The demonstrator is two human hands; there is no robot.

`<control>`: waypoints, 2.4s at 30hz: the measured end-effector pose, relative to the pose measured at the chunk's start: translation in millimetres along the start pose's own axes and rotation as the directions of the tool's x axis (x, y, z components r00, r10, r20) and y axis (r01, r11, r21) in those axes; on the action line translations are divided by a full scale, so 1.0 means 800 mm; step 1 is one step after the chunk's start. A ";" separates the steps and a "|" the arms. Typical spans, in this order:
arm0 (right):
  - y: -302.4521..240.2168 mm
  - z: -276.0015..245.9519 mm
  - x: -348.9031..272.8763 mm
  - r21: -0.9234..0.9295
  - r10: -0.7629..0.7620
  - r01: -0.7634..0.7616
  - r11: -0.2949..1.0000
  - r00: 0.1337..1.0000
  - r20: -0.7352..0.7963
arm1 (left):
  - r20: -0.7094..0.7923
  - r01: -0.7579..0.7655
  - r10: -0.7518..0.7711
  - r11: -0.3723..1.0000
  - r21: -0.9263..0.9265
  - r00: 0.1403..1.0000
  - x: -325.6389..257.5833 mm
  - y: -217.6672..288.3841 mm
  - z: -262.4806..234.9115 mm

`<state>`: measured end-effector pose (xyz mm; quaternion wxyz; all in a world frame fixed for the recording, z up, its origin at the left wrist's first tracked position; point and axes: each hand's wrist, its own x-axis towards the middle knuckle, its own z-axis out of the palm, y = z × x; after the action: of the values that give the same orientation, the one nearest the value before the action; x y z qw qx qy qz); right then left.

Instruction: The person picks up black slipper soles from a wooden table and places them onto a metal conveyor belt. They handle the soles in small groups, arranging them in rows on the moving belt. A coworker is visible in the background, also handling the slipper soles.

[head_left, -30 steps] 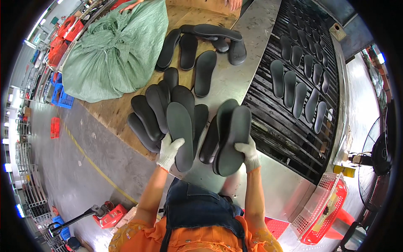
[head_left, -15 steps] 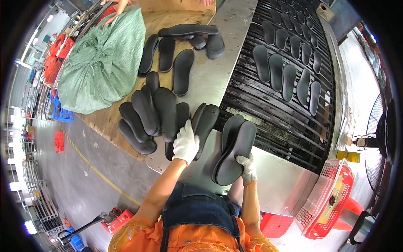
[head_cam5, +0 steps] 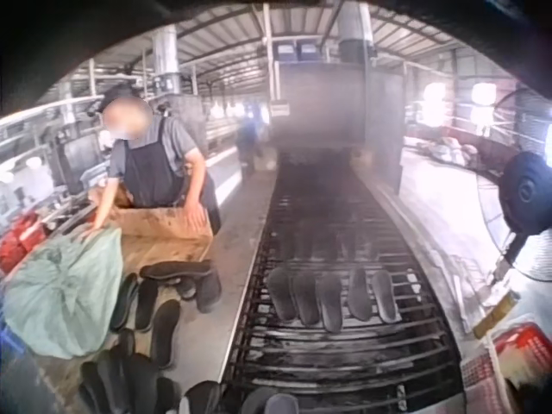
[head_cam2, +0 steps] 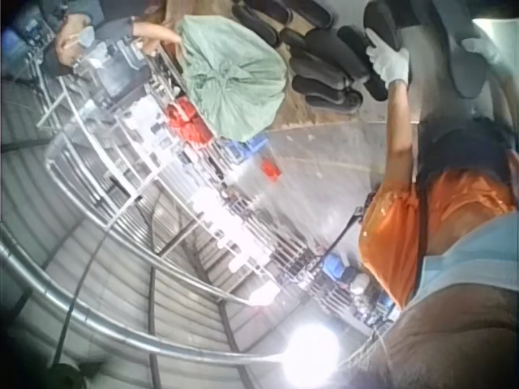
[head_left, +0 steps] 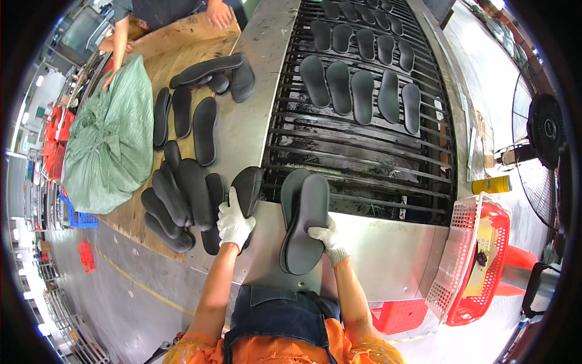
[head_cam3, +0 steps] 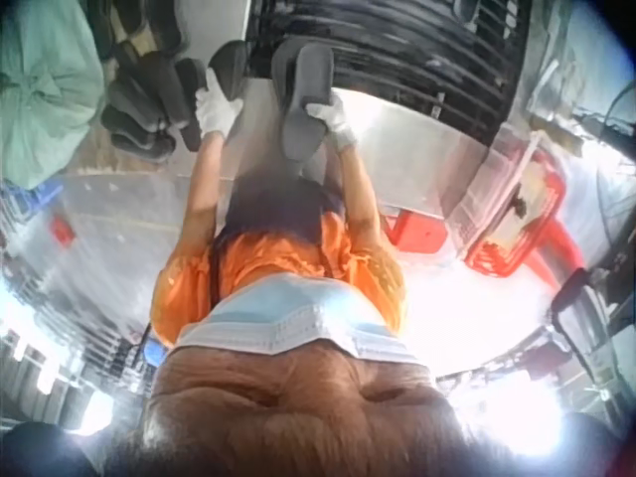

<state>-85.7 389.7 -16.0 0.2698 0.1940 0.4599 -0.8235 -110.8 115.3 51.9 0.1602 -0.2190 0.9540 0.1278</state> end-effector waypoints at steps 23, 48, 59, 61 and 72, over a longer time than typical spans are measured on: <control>0.008 0.088 0.105 0.593 0.029 -0.098 0.799 0.992 0.125 | 0.231 0.212 0.144 0.133 -0.968 0.962 0.008 -0.016 0.102; -0.273 -0.154 0.140 -0.672 -0.305 -0.186 0.717 0.783 -0.542 | 0.275 0.139 0.334 0.378 -0.915 0.902 0.134 0.265 0.118; -0.178 -0.071 0.099 -0.997 -0.800 -0.069 -0.029 0.599 -0.018 | 0.286 0.198 0.282 0.304 -0.932 0.916 0.135 0.269 0.125; -0.155 -0.056 0.081 -0.988 -0.692 -0.089 0.126 0.706 -0.152 | 0.284 0.209 0.281 0.269 -0.940 0.917 0.136 0.269 0.126; -0.159 -0.028 0.057 -0.717 -0.223 -0.239 0.655 0.845 -0.486 | 0.241 0.157 0.335 0.258 -0.953 0.911 0.144 0.276 0.118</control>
<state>-199.0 451.8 29.7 0.1903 0.2871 0.8144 -0.4669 -287.1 294.0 -37.7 0.1761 -0.1837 0.6342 0.7301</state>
